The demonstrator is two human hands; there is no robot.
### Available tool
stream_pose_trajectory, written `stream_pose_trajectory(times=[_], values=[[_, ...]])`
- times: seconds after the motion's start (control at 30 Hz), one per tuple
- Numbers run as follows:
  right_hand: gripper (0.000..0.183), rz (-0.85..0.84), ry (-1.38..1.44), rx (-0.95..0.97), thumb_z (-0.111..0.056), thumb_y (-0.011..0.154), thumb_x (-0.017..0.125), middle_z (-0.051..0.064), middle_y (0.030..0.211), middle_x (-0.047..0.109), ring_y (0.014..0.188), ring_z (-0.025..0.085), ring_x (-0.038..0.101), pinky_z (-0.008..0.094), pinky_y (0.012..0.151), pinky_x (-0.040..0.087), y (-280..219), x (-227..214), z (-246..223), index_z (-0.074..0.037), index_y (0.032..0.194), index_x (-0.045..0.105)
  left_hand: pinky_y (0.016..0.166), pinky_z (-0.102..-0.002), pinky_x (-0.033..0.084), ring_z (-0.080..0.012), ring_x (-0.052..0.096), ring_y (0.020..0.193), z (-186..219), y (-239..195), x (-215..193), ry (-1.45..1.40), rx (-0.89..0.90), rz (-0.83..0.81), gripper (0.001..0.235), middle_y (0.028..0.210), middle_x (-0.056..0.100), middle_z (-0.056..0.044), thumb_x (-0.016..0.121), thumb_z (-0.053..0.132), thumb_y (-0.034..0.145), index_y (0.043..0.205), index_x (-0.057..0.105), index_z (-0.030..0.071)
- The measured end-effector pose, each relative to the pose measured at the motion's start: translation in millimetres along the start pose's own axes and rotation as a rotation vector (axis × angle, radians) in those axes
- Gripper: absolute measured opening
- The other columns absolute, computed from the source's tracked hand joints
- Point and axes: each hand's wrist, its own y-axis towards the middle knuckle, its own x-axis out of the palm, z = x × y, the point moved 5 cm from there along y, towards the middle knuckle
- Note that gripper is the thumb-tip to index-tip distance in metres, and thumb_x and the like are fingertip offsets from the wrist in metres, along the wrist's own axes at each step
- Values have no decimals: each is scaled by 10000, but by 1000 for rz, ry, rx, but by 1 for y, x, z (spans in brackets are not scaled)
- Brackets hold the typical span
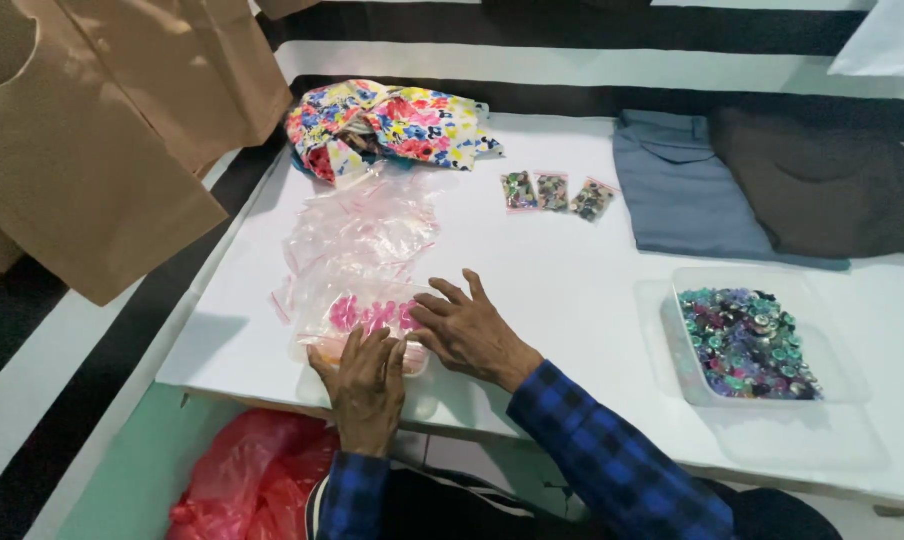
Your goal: The person sorts small pink buttons from a clear plastic container and places them into small plastic bags. They repeatedly pick up buttons, arrange them, and transfer them into the bags on a white table.
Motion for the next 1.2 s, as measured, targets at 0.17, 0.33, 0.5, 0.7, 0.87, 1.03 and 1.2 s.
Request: stream_pose_trajectory(times=[0.17,0.33,0.5,0.7,0.87,1.03,1.2], values=[[277,9,11,69,-301,1016,589,145,1328,627,1250,348,587,558,1010,390,-17,-10,1,-120,1224,620,1171,-709,149,-307,620,1282,12,4,-11,21,72,117,69,1224,704,-30,690,208,962,1013,709,165],[175,63,202,245,-140,989,637,121,1103,681,943,317,662,415,800,494,-40,-91,4,-54,1142,618,1237,-691,195,-331,584,1357,69,13,-25,-192,101,197,116,1350,658,-43,709,89,967,1068,670,132],[203,147,330,584,-147,952,685,98,1072,760,919,228,750,325,756,575,-114,-160,58,-40,1123,706,1055,-435,516,-315,658,1160,149,16,-4,-542,277,44,87,1139,720,-121,691,39,923,1010,683,35],[201,-78,145,902,-140,922,647,33,1109,782,1043,212,719,345,937,526,-242,-186,170,-122,1072,779,1001,-442,490,-306,681,1080,246,22,57,-723,484,-167,68,1087,735,-138,649,32,947,998,691,15],[223,-267,142,1046,-132,935,659,137,1077,775,1062,369,723,460,953,567,-277,-181,203,-125,1129,768,1049,-444,434,-249,712,1034,285,15,166,-530,553,-360,109,980,738,-23,672,101,947,1039,707,146],[249,-279,110,930,-147,908,689,137,1045,756,1027,375,714,471,908,575,-259,-172,195,-124,1149,746,1007,-445,405,-215,715,903,305,30,221,-319,602,-546,84,902,721,36,664,126,906,923,658,207],[232,-318,-67,858,-109,910,570,133,1002,700,966,389,678,495,732,567,-284,-129,211,-105,1114,678,843,-408,417,-212,708,759,313,38,251,-40,668,-561,143,775,709,26,664,146,773,880,713,228]])
